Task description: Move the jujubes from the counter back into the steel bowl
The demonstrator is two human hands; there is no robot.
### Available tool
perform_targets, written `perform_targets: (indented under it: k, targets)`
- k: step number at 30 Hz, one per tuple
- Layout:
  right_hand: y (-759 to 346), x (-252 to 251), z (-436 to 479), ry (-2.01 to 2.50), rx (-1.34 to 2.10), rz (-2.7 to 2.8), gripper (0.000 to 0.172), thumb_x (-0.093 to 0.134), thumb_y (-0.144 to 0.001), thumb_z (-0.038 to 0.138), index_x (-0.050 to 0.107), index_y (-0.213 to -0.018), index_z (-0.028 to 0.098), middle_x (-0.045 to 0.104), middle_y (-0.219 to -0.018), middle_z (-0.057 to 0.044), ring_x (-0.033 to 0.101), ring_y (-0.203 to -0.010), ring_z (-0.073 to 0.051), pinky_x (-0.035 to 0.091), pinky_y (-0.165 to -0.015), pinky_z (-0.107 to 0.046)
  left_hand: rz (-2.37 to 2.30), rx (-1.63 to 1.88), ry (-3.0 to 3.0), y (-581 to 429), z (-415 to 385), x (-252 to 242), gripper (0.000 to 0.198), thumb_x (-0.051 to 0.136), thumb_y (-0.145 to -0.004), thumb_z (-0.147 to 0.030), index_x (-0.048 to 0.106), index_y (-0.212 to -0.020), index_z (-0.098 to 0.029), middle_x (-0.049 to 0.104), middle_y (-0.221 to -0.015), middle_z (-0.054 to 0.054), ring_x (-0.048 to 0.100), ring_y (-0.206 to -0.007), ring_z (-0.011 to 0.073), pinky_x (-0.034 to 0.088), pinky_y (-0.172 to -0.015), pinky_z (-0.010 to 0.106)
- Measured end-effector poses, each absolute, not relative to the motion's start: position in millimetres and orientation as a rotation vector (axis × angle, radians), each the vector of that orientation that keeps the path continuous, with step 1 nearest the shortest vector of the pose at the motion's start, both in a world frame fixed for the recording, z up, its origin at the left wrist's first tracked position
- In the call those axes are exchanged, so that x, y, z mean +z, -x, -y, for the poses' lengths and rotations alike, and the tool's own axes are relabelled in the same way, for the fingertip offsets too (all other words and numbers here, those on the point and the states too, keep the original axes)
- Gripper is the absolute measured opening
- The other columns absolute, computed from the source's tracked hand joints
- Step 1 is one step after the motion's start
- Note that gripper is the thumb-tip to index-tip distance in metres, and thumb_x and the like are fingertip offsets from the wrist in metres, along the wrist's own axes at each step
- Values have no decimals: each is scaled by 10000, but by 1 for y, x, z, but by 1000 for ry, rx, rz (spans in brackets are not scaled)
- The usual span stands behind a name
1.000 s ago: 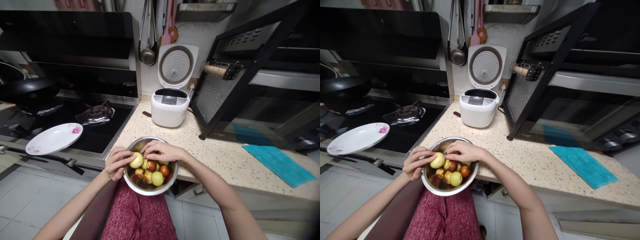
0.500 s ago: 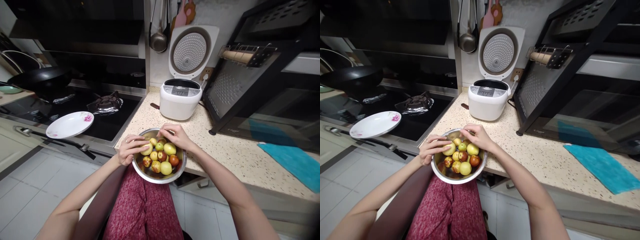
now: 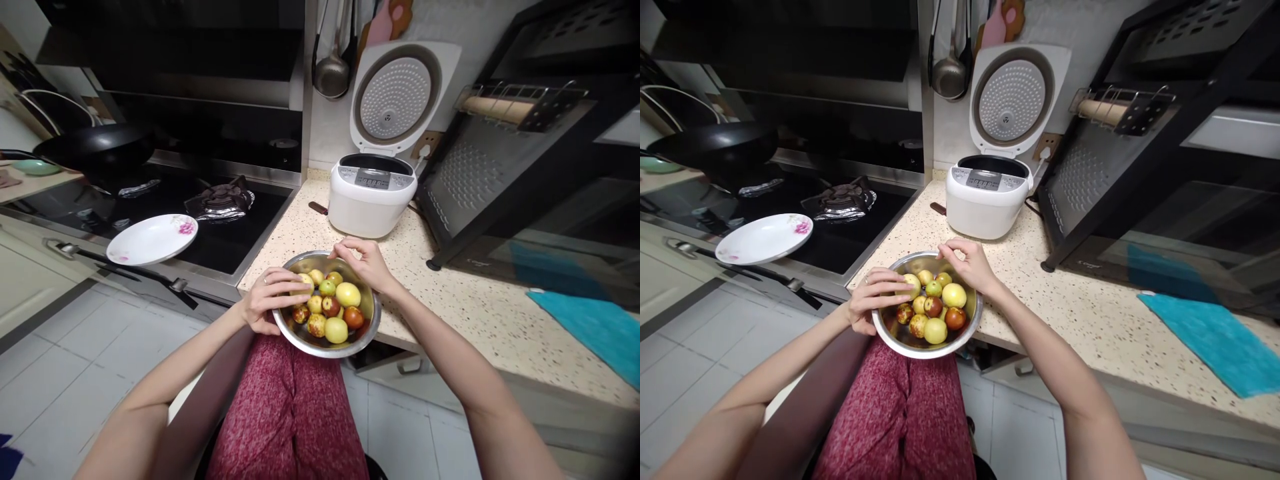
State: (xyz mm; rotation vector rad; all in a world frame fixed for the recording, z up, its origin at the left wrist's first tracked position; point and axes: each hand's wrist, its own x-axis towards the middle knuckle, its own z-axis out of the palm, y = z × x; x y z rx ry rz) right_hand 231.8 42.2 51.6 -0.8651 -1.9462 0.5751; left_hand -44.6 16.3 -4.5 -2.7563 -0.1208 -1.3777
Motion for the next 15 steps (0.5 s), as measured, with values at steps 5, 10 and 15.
perform_targets:
  k: [5,10,15]
  targets:
    - [-234,54,-44,888,569,1981,343,587,-1007,358,761,-769,183,770,-803,-35,690,-766,-180,495,-780,-305,84,-1333,2785,40,-16,-3,665,485,-995,-632,573,-1480,-185,753,-1285,147,695,-1246,299,567,-1033,448]
    - [-239,63,-42,874,578,2050,331,590,-1002,368,764,-786,187,775,-833,-45,698,-802,-189,513,-804,-316,133,-1391,2835,37,-20,-7,527,489,-1033,-453,575,-1478,-184,721,-1341,161,666,-1309,289,598,-1019,455]
    - [-246,69,-44,922,502,2065,317,590,-1002,357,768,-803,184,775,-859,-53,704,-827,-196,515,-830,-319,291,-1377,2825,36,-22,-10,550,577,-1013,-444,549,-1497,-185,697,-1376,173,642,-1343,287,575,-1056,470]
